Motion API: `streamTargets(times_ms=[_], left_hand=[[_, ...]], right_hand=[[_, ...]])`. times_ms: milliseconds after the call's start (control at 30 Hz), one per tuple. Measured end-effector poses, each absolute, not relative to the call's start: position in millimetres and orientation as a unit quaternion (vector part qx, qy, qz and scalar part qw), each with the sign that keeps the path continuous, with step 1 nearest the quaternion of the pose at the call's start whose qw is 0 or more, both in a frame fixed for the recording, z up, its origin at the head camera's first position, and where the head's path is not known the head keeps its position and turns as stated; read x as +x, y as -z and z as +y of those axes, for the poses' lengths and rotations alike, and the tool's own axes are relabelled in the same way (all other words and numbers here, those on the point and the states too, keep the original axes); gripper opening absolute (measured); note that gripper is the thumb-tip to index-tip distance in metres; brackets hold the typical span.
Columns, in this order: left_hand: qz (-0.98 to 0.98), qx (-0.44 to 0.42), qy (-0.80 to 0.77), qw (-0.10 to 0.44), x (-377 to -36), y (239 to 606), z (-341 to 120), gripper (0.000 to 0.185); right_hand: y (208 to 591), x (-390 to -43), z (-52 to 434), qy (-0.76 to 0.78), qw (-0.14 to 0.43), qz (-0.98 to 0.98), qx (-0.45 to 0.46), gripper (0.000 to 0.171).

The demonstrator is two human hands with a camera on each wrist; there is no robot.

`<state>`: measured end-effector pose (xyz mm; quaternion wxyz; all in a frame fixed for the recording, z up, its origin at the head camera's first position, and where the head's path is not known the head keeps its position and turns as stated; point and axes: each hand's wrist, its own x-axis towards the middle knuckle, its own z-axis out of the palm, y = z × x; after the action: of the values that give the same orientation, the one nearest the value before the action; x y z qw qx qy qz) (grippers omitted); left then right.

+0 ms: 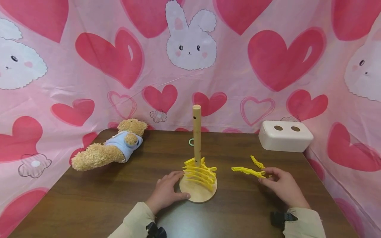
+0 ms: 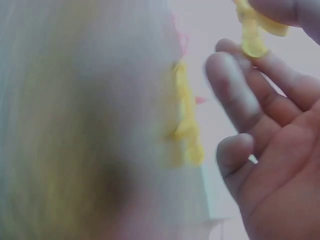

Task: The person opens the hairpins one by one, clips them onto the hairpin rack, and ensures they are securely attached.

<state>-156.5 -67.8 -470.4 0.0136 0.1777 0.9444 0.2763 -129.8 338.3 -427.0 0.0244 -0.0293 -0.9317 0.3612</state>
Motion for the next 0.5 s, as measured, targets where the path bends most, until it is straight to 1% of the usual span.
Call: streamTargets(times_ms=[133, 233, 333, 500], left_hand=[[0.945, 0.174, -0.276, 0.018, -156, 470, -68, 0.090], [0.945, 0.172, -0.277, 0.019, -155, 469, -67, 0.091], [0.946, 0.170, -0.276, 0.020, -155, 468, -67, 0.091], [0.946, 0.167, -0.276, 0.022, -155, 467, -67, 0.091]], right_hand=[[414, -127, 324, -0.396, 0.085, -0.914, -0.027, 0.045], [405, -125, 315, -0.398, 0.115, -0.910, -0.015, 0.043], [397, -123, 307, -0.386, 0.124, -0.914, -0.011, 0.043], [387, -118, 297, -0.382, 0.117, -0.917, -0.004, 0.041]])
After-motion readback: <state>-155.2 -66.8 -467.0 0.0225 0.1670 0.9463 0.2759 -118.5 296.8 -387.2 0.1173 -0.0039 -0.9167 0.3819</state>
